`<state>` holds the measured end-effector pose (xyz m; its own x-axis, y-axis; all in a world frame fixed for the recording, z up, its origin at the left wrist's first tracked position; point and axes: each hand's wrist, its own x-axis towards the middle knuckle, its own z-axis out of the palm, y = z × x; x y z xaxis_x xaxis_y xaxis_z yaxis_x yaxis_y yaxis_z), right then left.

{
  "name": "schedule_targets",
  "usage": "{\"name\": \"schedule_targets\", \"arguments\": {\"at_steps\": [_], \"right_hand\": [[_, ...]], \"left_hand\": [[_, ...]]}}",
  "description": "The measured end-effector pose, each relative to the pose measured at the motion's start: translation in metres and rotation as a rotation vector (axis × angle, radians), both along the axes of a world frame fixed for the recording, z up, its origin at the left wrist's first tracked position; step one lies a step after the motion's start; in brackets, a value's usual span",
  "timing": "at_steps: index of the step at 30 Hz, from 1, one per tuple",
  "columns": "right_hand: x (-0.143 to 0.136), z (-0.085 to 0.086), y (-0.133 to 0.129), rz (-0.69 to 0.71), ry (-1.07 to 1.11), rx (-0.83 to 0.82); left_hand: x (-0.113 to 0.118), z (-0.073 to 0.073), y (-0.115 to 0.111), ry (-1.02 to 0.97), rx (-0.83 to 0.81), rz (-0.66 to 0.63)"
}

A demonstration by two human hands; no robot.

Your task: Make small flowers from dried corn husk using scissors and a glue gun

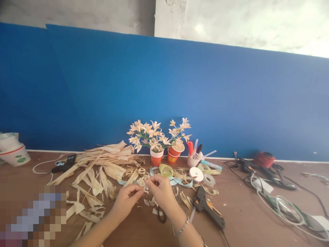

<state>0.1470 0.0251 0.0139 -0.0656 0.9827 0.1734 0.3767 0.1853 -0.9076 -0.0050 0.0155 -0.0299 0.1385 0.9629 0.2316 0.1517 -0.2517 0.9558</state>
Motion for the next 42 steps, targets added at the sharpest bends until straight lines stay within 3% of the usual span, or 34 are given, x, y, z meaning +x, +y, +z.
{"name": "schedule_targets", "arguments": {"at_steps": [11, 21, 33, 42], "right_hand": [[-0.0012, -0.0039, -0.0028, 0.003, -0.048, 0.044], [0.0002, 0.0048, -0.0037, -0.019, -0.07, 0.039], [-0.0017, 0.0031, -0.0057, -0.061, -0.145, 0.111], [-0.0025, 0.0026, -0.0065, -0.053, -0.17, 0.137]], "left_hand": [[-0.0013, -0.0002, -0.0003, -0.01, -0.04, -0.067], [0.0021, 0.0001, 0.0, -0.085, -0.165, -0.041], [0.0017, 0.0001, -0.0026, -0.029, -0.078, -0.003], [0.0039, -0.0061, 0.0005, -0.132, -0.216, -0.041]]}}
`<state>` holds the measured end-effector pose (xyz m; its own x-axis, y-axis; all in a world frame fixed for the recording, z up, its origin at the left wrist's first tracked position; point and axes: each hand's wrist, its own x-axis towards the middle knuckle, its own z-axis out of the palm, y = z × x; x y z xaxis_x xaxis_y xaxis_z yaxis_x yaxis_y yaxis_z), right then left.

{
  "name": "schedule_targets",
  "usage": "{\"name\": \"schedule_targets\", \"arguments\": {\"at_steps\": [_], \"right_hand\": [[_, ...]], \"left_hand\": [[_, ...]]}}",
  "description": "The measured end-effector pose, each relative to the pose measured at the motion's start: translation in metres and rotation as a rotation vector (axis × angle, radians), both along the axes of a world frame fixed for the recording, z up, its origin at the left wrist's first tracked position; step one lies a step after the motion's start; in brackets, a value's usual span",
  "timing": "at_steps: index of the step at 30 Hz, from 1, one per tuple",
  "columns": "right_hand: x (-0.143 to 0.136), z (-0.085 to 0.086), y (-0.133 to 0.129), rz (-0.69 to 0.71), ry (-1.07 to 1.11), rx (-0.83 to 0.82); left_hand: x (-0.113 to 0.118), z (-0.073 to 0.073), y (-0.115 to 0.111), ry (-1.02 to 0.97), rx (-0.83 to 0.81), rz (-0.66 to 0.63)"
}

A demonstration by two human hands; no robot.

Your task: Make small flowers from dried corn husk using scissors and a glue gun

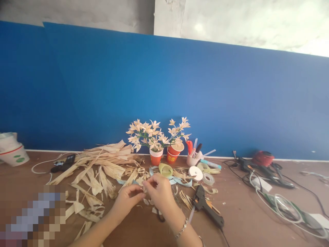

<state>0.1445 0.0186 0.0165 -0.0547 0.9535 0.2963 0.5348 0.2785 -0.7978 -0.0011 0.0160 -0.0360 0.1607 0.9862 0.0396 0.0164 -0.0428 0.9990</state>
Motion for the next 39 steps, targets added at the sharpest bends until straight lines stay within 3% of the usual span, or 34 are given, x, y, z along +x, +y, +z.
{"name": "schedule_targets", "arguments": {"at_steps": [11, 23, 31, 35, 39], "right_hand": [[-0.001, 0.001, -0.002, 0.028, -0.01, 0.016], [-0.001, 0.004, -0.002, 0.025, 0.037, -0.029], [0.003, 0.013, -0.011, 0.166, -0.114, 0.333], [-0.004, 0.008, -0.015, 0.093, -0.29, 0.383], [-0.012, -0.001, -0.015, 0.027, -0.317, 0.425]], "left_hand": [[0.0, 0.01, -0.003, 0.028, 0.007, -0.031], [0.0, 0.009, -0.002, -0.119, -0.061, -0.001], [-0.001, 0.008, 0.0, -0.072, 0.016, 0.035], [-0.001, 0.008, -0.001, 0.032, 0.084, 0.092], [-0.001, 0.009, -0.004, 0.158, 0.168, 0.129]]}}
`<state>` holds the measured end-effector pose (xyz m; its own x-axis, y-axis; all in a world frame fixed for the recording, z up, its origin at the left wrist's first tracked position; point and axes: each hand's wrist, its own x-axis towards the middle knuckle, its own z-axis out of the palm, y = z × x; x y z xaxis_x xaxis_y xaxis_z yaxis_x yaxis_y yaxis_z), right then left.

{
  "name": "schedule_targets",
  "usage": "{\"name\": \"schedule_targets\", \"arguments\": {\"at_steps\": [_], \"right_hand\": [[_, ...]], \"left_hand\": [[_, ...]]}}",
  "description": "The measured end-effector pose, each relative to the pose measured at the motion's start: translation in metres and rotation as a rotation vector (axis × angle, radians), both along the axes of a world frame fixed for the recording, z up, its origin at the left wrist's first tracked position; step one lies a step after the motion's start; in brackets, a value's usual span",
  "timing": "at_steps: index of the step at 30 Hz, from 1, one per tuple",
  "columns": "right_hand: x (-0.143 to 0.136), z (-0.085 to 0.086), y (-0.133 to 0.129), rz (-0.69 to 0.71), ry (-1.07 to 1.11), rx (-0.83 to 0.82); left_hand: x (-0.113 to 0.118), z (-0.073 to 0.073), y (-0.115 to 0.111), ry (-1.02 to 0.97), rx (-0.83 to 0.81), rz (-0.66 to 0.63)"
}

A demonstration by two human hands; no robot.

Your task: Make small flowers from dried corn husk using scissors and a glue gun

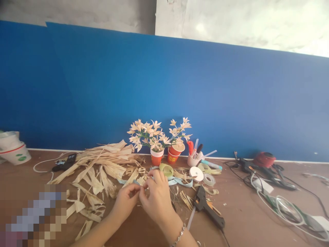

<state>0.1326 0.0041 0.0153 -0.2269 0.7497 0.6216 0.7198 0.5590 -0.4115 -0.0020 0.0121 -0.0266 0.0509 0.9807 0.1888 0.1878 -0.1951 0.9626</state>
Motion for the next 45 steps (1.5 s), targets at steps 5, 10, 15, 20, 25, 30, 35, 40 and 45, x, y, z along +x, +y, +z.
{"name": "schedule_targets", "arguments": {"at_steps": [5, 10, 15, 20, 25, 30, 35, 40, 45], "right_hand": [[-0.011, -0.009, -0.001, -0.07, 0.09, 0.044], [-0.014, -0.011, -0.003, -0.046, 0.12, 0.022], [-0.002, -0.009, 0.007, -0.101, 0.368, -0.133], [0.002, -0.016, 0.019, -0.007, 0.547, -0.484], [0.002, -0.022, 0.022, 0.029, 0.695, -0.625], [0.005, -0.023, 0.023, 0.062, 0.732, -0.57], [0.004, -0.021, 0.022, 0.065, 0.708, -0.543], [0.006, -0.019, 0.022, 0.081, 0.713, -0.547], [0.009, -0.011, 0.022, 0.12, 0.737, -0.613]], "left_hand": [[0.001, -0.001, -0.003, 0.045, 0.038, 0.038], [-0.001, -0.005, 0.001, -0.079, -0.04, 0.001], [-0.003, -0.005, 0.007, -0.211, -0.116, 0.009], [-0.003, -0.004, 0.007, -0.216, -0.127, 0.012], [-0.003, -0.003, 0.005, -0.182, -0.126, -0.016], [-0.003, 0.002, 0.002, -0.176, -0.146, -0.059], [-0.004, 0.004, 0.0, -0.235, -0.164, -0.085], [-0.003, 0.006, -0.001, -0.302, -0.198, -0.088], [-0.002, 0.006, 0.0, -0.299, -0.262, -0.075]]}}
